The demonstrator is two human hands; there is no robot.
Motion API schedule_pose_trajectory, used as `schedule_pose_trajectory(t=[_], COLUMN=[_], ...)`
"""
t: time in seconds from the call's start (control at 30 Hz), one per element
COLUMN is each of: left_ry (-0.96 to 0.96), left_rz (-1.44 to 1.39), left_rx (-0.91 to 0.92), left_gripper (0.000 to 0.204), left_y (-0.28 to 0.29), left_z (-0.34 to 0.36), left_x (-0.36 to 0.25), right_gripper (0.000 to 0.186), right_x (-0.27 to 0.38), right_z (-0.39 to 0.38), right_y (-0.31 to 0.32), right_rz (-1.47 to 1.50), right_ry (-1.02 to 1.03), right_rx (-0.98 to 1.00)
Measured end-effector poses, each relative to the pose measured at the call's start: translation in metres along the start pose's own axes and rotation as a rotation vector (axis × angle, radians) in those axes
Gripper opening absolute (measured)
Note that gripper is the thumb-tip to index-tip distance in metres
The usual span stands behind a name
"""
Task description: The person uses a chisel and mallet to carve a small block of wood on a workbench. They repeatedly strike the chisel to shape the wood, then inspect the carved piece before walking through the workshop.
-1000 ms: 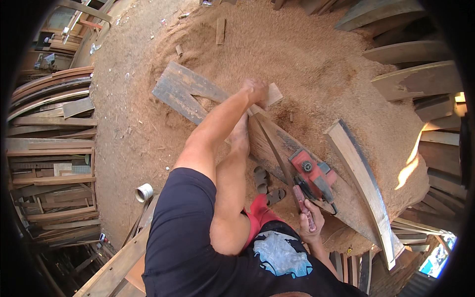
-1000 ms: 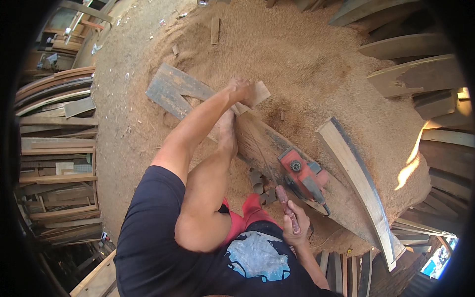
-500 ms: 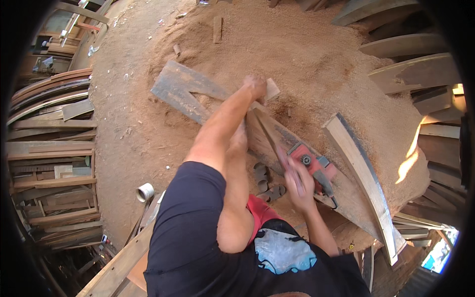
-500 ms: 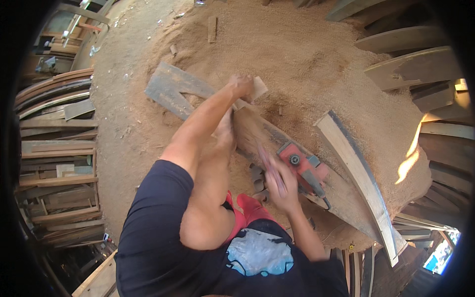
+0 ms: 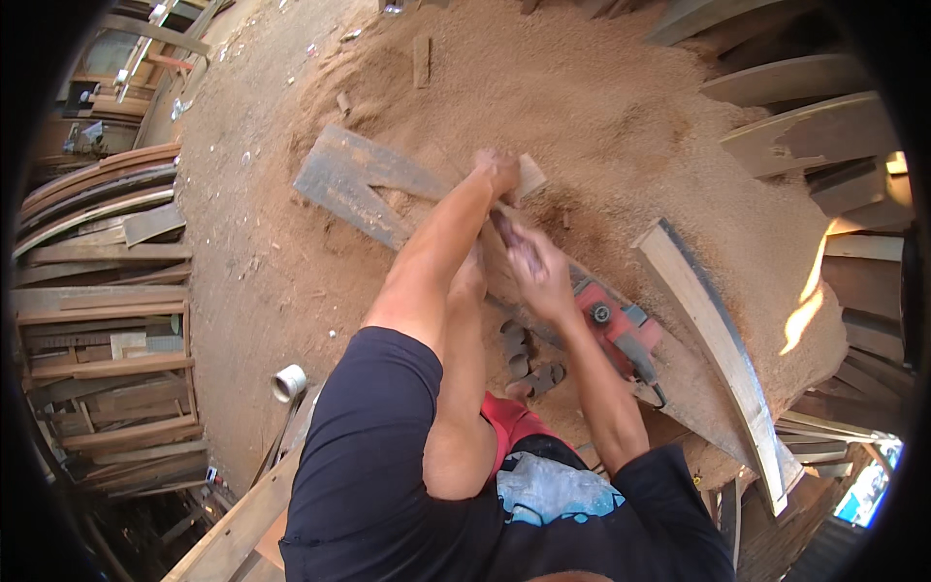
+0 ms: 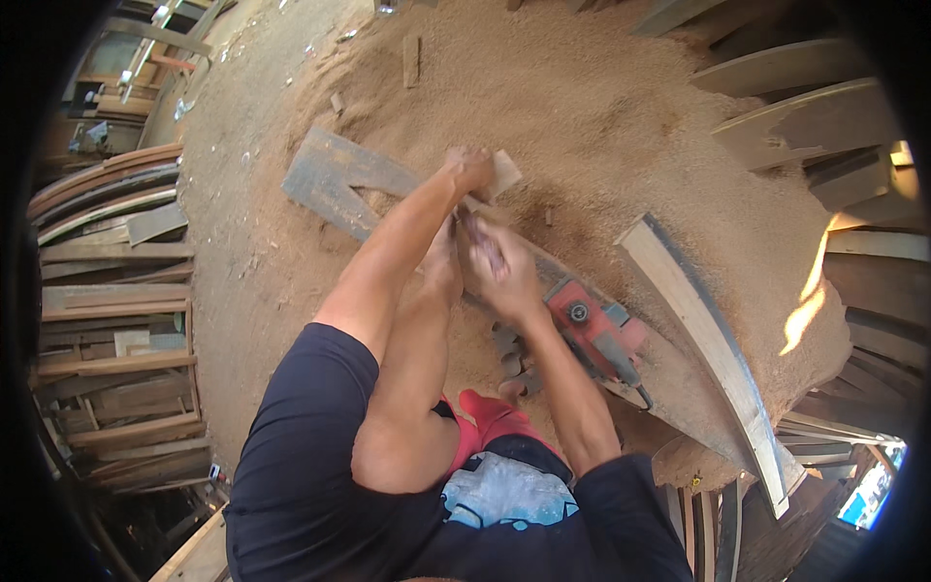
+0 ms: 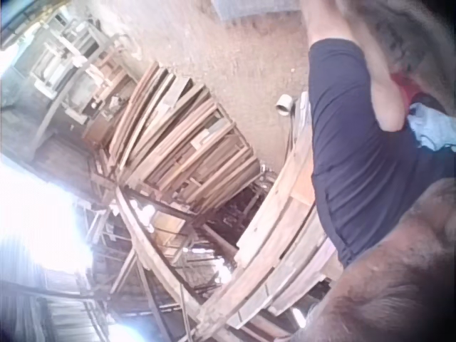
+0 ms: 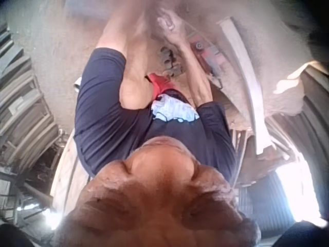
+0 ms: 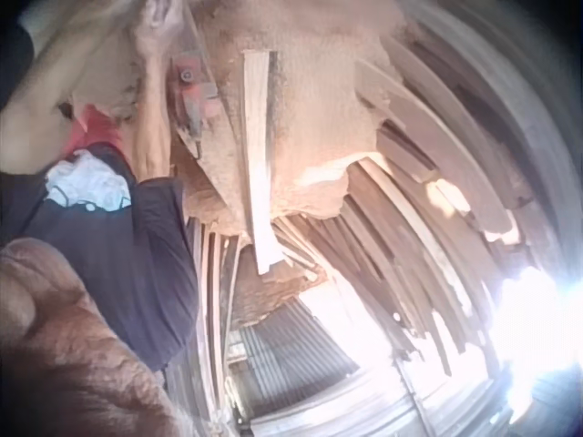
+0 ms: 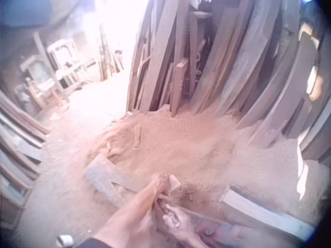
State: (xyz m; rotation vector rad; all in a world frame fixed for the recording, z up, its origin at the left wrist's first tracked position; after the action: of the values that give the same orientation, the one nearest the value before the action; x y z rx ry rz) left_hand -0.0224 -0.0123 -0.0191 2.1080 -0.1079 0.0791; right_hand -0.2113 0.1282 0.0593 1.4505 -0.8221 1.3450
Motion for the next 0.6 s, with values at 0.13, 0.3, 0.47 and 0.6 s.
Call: schedule_pose_trajectory(t=[0.13,0.3,0.47,0.6], left_ry=[-0.012,-0.062,-0.037,-0.039], left_rz=[-0.018,-0.017,-0.051,-0.035], left_rx=[0.049,0.074,0.083,0.062], left_gripper=[0.108,0.113,0.102,0.104], left_y=[0.001,-0.003,-0.001,0.003], left_z=[-0.004,-0.004,-0.004,-0.008], left_x=[0.004,0.006,0.005,0.006], right_gripper=[0.043,0.039,0.037,0.038], right_x=[0.065,0.065,-0.009,0.004], right_z=[-0.126,-0.142,0.019,0.007], right_y=[0.101,0.106,-0.025,-0.011], right_rz=[-0.131,-0.127,0.048,-0.026], right_ry=[-0.081,-0.085,-0.049,0.034], right_rx=[0.012,-0.053,0.030,0.012])
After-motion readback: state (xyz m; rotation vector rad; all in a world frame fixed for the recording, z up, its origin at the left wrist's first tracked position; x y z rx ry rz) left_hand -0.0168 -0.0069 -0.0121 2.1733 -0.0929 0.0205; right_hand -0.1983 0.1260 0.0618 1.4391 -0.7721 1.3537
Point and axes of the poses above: each hand's wrist, its own z-axis towards the middle knuckle, its own y-axis out of the back of the hand, x = y × z, the point moved 2 cm from there along z, towards the middle knuckle, and after that the axes turned 10 degrees about -x, right-handed, at the moved point
